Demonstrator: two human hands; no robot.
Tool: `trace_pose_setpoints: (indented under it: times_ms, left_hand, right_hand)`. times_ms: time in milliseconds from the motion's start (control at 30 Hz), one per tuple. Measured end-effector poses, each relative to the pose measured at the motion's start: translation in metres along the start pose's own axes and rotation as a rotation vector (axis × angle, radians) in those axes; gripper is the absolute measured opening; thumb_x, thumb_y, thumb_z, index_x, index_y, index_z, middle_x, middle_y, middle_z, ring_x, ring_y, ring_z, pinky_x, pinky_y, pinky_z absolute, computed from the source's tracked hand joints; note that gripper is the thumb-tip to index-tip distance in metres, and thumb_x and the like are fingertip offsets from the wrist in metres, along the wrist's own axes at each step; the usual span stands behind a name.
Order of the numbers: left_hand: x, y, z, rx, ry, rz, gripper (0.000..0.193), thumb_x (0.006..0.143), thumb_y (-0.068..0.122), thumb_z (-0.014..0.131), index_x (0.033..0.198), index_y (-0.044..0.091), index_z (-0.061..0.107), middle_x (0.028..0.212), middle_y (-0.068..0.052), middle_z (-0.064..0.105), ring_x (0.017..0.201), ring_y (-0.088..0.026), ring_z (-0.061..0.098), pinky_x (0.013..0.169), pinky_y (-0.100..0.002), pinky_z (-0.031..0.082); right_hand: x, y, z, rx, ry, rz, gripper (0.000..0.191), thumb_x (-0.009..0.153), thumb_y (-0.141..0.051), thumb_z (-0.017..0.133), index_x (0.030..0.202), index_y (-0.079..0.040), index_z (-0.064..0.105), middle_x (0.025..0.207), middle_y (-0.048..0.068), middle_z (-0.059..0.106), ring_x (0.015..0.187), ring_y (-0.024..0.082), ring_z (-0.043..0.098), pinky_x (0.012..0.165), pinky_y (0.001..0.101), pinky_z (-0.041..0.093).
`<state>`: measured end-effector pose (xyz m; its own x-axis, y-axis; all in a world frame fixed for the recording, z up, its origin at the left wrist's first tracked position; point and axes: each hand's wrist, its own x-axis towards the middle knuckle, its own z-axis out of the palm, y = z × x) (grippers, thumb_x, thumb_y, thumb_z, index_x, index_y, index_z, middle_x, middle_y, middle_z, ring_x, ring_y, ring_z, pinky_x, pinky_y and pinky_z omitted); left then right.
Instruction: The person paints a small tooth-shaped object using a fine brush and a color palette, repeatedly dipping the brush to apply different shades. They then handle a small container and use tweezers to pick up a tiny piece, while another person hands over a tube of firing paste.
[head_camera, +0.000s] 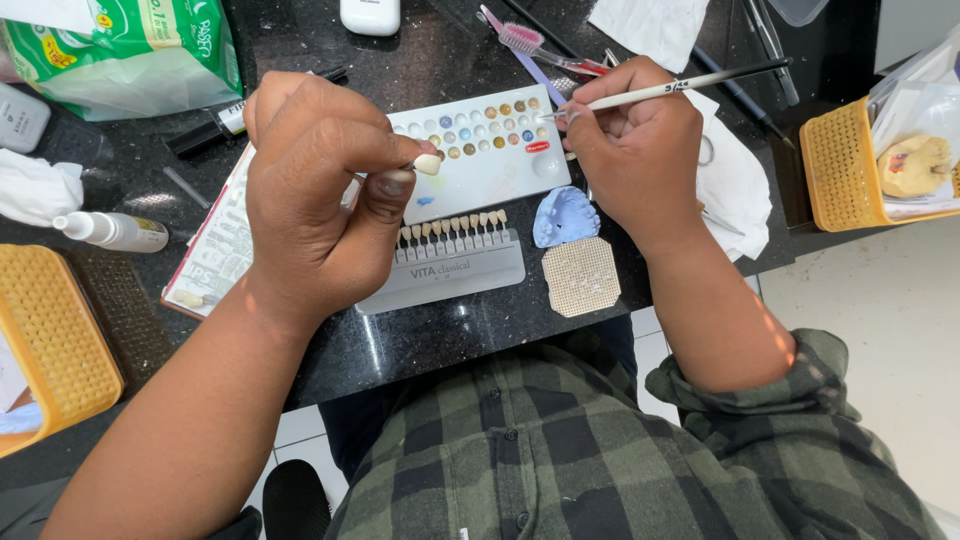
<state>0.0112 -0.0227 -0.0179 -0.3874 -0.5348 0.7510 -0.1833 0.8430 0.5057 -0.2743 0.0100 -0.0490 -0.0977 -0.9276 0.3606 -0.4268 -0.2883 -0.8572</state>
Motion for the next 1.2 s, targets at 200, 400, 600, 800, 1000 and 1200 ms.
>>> trace_pose_setpoints:
  times_ms: [200, 400, 600, 800, 1000, 1200]
  left_hand:
    - [0.0, -0.001, -0.001, -0.01, -0.007, -0.005, 0.007, 0.104, 0.008, 0.074, 0.103, 0.013, 0.068, 0.093, -0.001, 0.06, 0.086, -0.018, 0.049, 0.087, -0.034, 0.032]
    - [0.0, -0.002, 0.0, -0.001, -0.002, 0.0, 0.009, 0.103, 0.007, 0.073, 0.101, 0.013, 0.068, 0.091, 0.0, 0.059, 0.085, -0.018, 0.049, 0.086, -0.034, 0.032]
    - [0.001, -0.003, 0.0, -0.003, -0.009, 0.0, 0.009, 0.103, 0.006, 0.073, 0.101, 0.013, 0.068, 0.092, 0.0, 0.059, 0.087, -0.018, 0.05, 0.087, -0.034, 0.032]
    - [0.002, -0.001, -0.001, -0.005, -0.012, -0.01, 0.009, 0.102, 0.006, 0.074, 0.101, 0.013, 0.067, 0.092, 0.0, 0.059, 0.09, -0.02, 0.05, 0.087, -0.034, 0.031]
    - [0.003, 0.001, -0.003, -0.005, -0.011, -0.014, 0.008, 0.102, 0.007, 0.073, 0.102, 0.013, 0.068, 0.093, 0.0, 0.06, 0.091, -0.019, 0.051, 0.088, -0.034, 0.031]
    - [0.005, 0.002, -0.005, -0.068, -0.056, 0.021, 0.015, 0.1, 0.003, 0.076, 0.105, 0.016, 0.07, 0.098, 0.003, 0.063, 0.097, -0.018, 0.058, 0.096, -0.035, 0.033]
  right_hand:
    - [-0.001, -0.003, 0.003, 0.024, 0.0, 0.02, 0.006, 0.103, 0.01, 0.066, 0.106, 0.006, 0.061, 0.098, 0.016, 0.074, 0.09, 0.013, 0.074, 0.079, 0.0238, 0.062]
    - [0.0, -0.006, 0.005, -0.013, 0.005, 0.021, 0.007, 0.103, 0.009, 0.066, 0.105, 0.006, 0.061, 0.097, 0.014, 0.074, 0.089, 0.01, 0.074, 0.078, 0.0226, 0.062]
    - [0.0, -0.008, 0.007, -0.02, 0.011, 0.037, 0.006, 0.102, 0.009, 0.068, 0.104, 0.005, 0.063, 0.095, 0.013, 0.073, 0.086, 0.008, 0.071, 0.075, 0.021, 0.059]
    - [0.0, -0.005, 0.005, -0.021, 0.009, 0.05, 0.006, 0.101, 0.009, 0.068, 0.103, 0.006, 0.063, 0.094, 0.014, 0.073, 0.085, 0.009, 0.072, 0.074, 0.0214, 0.059]
    - [0.005, 0.003, -0.001, 0.067, -0.012, 0.074, 0.007, 0.104, 0.008, 0.064, 0.108, 0.005, 0.06, 0.104, 0.018, 0.074, 0.097, 0.017, 0.078, 0.083, 0.0278, 0.067]
    - [0.002, -0.026, -0.017, 0.474, -0.026, 0.169, 0.009, 0.108, 0.004, 0.061, 0.114, 0.003, 0.055, 0.106, 0.024, 0.071, 0.098, 0.028, 0.077, 0.084, 0.0386, 0.067]
